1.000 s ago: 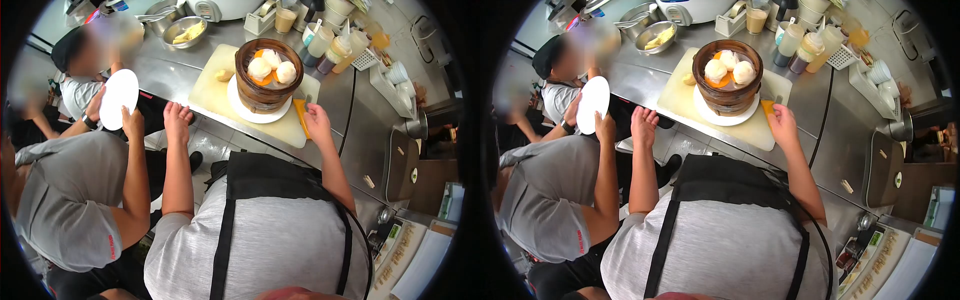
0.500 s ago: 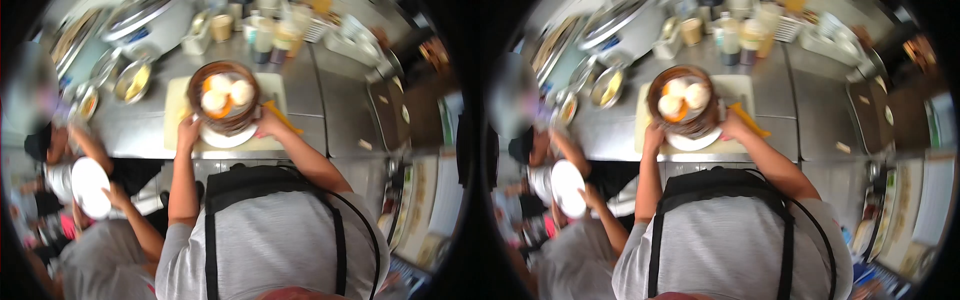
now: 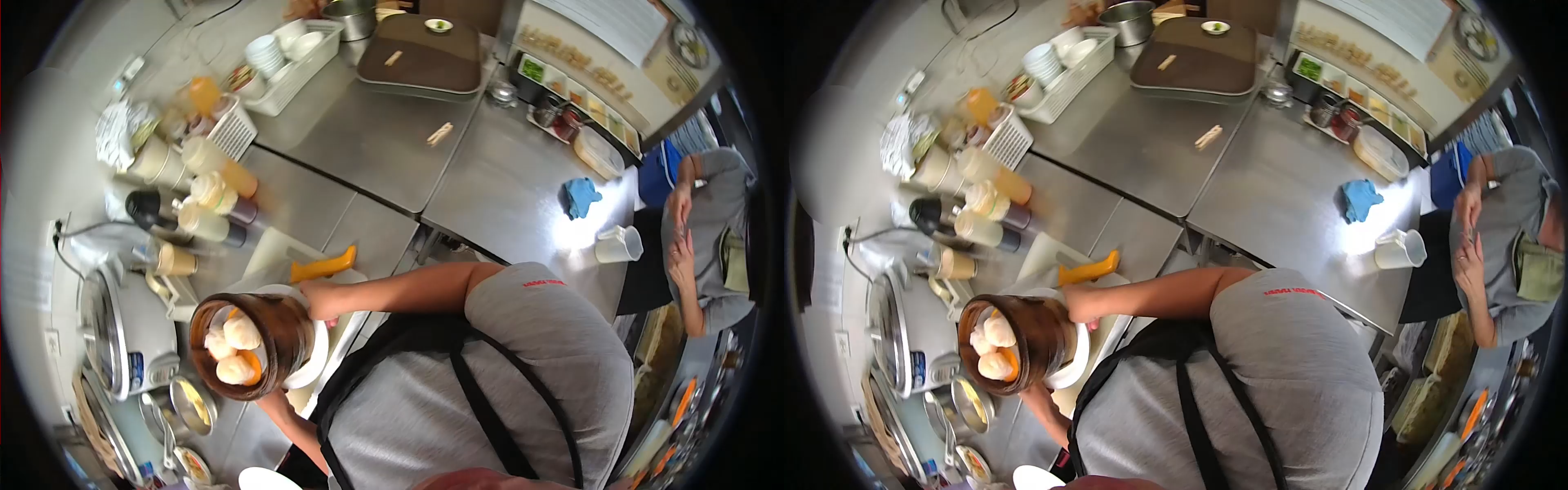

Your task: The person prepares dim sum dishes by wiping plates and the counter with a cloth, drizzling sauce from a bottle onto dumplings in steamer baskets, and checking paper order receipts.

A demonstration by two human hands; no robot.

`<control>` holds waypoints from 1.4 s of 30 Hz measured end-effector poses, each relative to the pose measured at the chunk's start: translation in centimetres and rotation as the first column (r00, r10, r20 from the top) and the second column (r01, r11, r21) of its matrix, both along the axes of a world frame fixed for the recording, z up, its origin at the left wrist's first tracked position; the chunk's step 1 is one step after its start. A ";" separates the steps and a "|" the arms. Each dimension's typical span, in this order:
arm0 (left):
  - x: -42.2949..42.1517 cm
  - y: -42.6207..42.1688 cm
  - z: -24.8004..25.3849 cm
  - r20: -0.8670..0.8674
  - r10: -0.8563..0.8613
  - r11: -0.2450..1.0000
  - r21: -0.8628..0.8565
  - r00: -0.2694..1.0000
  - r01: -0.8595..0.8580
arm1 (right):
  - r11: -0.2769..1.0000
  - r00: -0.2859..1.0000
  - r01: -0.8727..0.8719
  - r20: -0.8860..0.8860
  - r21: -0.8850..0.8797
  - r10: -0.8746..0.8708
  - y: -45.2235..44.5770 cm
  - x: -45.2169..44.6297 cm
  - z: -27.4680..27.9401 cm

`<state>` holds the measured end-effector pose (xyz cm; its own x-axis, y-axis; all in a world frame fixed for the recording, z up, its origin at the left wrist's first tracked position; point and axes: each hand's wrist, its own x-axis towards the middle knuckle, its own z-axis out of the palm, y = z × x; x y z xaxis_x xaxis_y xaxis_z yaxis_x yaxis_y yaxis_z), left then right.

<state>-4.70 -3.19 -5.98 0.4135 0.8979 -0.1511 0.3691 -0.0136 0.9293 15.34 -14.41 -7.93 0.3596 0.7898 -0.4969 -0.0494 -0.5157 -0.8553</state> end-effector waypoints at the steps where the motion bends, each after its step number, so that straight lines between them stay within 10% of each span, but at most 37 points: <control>1: 0.3 -0.3 0.6 -0.001 -0.025 1.000 0.012 1.000 0.025 | 0.999 0.999 0.033 -0.014 0.034 -0.032 -0.7 0.0 0.0; 14: 14.7 -11.3 1.0 0.103 -0.557 0.826 -0.031 0.824 0.562 | 0.856 0.853 0.507 0.086 0.101 -0.515 -22.7 6.4 3.8; 22: 25.2 -24.1 -3.2 -0.131 -0.936 0.342 -0.108 0.328 0.933 | 0.562 0.555 0.826 0.114 0.046 -0.824 -38.2 6.3 -2.0; 25: 27.6 -27.7 -5.5 -0.057 -0.985 0.131 0.376 0.164 0.917 | 0.446 0.443 0.894 0.199 -0.029 -0.874 -41.6 4.9 -2.7; 27: 29.5 -28.2 -7.8 -0.247 -0.963 0.047 0.233 0.106 0.971 | 0.405 0.405 0.913 0.205 -0.046 -0.891 -42.7 4.5 -2.8; 28: 30.5 -28.5 -10.5 -0.174 -0.971 0.073 0.431 0.162 0.899 | 0.379 0.381 0.924 0.202 -0.050 -0.902 -43.0 4.2 -2.5; 35: 36.4 -29.8 -8.7 -0.352 -0.935 -0.088 0.123 -0.040 0.988 | 0.172 0.174 0.985 0.082 -0.032 -0.981 -43.1 3.5 -2.6; 42: 41.4 -25.8 2.1 0.329 -0.909 0.226 -0.122 0.254 0.966 | 0.133 0.102 0.973 0.164 0.188 -0.981 -43.3 3.2 -6.0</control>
<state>36.74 -28.97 -3.86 0.9674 -0.2258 -0.1146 0.1144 -0.0143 0.9933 18.57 -57.71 -13.93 0.9078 -0.3175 -0.2740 -0.3307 -0.1402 -0.9333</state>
